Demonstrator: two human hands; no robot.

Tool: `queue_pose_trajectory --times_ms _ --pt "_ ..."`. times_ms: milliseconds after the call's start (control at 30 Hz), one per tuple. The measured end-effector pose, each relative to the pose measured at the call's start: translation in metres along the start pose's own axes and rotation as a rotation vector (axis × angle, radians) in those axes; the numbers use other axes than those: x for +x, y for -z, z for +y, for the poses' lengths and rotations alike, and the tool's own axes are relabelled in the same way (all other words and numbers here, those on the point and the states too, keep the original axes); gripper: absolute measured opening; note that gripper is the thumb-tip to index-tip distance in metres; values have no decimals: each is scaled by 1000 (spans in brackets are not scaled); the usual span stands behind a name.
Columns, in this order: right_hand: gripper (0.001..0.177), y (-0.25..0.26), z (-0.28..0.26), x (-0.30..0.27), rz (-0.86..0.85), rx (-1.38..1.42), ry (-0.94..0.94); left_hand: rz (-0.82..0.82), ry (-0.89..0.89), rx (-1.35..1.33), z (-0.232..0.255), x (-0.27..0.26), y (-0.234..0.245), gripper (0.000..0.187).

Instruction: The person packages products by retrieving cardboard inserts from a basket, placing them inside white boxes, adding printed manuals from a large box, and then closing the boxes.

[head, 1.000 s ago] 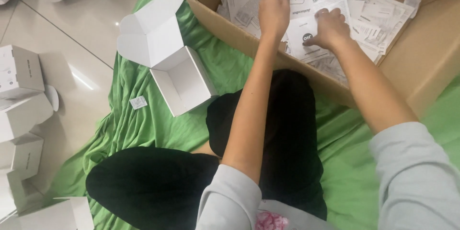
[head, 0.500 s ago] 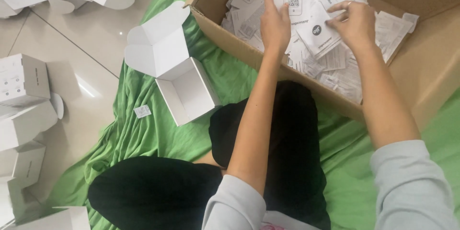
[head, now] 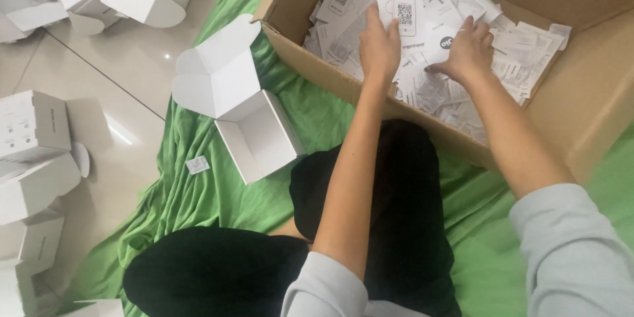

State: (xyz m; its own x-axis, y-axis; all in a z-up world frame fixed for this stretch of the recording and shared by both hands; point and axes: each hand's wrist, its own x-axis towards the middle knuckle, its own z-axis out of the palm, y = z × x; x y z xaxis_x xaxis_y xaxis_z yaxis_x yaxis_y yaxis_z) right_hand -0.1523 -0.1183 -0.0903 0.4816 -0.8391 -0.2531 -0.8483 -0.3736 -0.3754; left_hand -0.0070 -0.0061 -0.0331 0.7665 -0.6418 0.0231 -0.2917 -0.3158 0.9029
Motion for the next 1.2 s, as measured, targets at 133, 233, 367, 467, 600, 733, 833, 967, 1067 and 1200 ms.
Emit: queue_pose_trajectory --times_ms 133,233,367,467,600,733,833,967,1067,1200 --pt "147 -6 -3 5 -34 -94 -102 -2 -14 -40 7 0 2 40" --pt "145 -5 10 9 -75 -76 -145 -8 -9 -34 9 -4 4 40" --pt "126 2 20 18 109 -111 -20 60 -47 2 10 7 6 47" --pt "85 26 30 2 51 140 -59 55 1 -52 9 -6 6 42" --pt "63 32 45 14 139 144 -115 74 -87 -15 10 -2 8 45" --pt "53 17 54 23 221 229 -100 21 -73 -24 7 0 3 43" --pt "47 17 56 17 213 249 -100 23 -60 -30 3 -4 -1 43" --pt "45 35 39 12 227 526 -151 7 -27 -47 11 2 7 42" --pt "40 28 50 16 306 459 -74 12 -23 -37 4 0 3 41" --pt "31 3 70 24 268 277 -21 20 13 -49 -11 2 -5 45"
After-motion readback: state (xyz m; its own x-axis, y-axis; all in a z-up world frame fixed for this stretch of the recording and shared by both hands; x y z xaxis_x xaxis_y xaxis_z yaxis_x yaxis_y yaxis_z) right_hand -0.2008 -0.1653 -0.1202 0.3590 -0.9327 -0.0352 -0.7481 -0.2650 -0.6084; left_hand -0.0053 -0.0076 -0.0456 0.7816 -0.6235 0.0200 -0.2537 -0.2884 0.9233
